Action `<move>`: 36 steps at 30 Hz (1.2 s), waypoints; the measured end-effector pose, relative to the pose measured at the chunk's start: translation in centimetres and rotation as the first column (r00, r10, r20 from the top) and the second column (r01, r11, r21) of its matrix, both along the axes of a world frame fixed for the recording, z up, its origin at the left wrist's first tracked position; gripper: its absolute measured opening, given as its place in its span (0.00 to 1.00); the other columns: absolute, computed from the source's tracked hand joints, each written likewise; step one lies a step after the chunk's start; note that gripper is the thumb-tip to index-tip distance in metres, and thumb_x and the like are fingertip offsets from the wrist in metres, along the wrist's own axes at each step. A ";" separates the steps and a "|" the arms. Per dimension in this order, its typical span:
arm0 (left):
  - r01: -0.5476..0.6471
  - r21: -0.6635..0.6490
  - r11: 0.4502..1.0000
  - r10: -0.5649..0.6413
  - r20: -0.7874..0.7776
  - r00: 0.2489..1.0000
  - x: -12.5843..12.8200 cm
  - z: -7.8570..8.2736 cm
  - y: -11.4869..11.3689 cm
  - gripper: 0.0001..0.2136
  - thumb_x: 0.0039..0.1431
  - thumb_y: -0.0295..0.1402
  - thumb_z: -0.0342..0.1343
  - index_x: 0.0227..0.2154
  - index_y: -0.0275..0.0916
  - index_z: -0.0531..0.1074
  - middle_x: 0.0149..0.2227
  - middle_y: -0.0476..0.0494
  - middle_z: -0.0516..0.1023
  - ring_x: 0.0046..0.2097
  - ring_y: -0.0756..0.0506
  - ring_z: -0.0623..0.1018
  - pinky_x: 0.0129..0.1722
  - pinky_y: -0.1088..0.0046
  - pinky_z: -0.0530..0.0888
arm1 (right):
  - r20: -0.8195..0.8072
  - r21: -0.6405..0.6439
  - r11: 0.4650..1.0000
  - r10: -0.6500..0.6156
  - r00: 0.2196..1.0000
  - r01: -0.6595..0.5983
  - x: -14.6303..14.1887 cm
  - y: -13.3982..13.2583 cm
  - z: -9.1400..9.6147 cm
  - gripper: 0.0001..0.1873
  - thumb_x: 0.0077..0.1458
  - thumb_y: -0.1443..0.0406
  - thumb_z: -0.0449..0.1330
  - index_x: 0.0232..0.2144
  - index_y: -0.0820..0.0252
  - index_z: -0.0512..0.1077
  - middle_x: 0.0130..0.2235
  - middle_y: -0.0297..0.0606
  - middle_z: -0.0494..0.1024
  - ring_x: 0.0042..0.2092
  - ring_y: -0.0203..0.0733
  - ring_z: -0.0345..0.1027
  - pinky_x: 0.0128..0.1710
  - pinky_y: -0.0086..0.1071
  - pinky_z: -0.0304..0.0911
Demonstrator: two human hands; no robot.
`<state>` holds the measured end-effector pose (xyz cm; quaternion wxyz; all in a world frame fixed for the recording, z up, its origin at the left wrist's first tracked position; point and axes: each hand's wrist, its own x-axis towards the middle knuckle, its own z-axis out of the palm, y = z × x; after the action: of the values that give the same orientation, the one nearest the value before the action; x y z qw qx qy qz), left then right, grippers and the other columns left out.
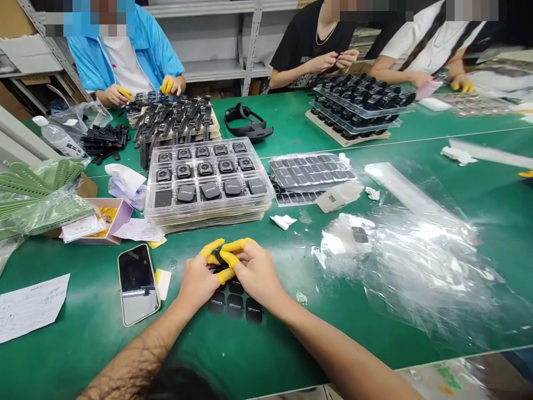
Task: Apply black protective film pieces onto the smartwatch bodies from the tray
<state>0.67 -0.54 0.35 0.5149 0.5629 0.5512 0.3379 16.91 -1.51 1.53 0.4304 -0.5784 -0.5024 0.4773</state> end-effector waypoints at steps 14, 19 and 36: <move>-0.028 0.003 1.000 0.028 0.023 0.999 -0.1 -0.1 -0.1 0.31 0.47 0.40 0.79 0.56 0.42 0.84 0.46 0.44 0.91 0.47 0.37 0.90 0.54 0.58 0.87 | 0.026 -0.072 0.995 -0.063 0.998 0.065 0.1 0.0 -0.2 0.09 0.55 0.57 0.67 0.36 0.53 0.79 0.41 0.39 0.86 0.41 0.47 0.79 0.42 0.40 0.76; -0.047 -0.063 0.997 0.047 0.002 0.999 -0.1 0.4 0.1 0.28 0.48 0.38 0.78 0.55 0.44 0.84 0.40 0.47 0.91 0.44 0.40 0.90 0.51 0.61 0.88 | 0.178 0.022 0.942 -0.333 0.926 0.334 10.2 1.0 0.3 0.19 0.54 0.48 0.67 0.41 0.53 0.80 0.40 0.41 0.84 0.39 0.48 0.75 0.37 0.41 0.72; 0.062 -0.037 0.997 -0.061 0.029 0.998 0.0 0.0 0.2 0.26 0.45 0.31 0.78 0.50 0.39 0.86 0.44 0.42 0.91 0.44 0.39 0.89 0.50 0.61 0.86 | 0.560 0.294 0.904 0.102 0.823 -0.312 6.0 2.4 -0.2 0.08 0.66 0.58 0.66 0.36 0.51 0.84 0.35 0.37 0.83 0.37 0.45 0.75 0.38 0.37 0.67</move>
<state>0.63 -0.34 0.38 0.5433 0.5651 0.5325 0.3193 22.86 0.86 1.37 0.3206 -0.5361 -0.7435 0.2388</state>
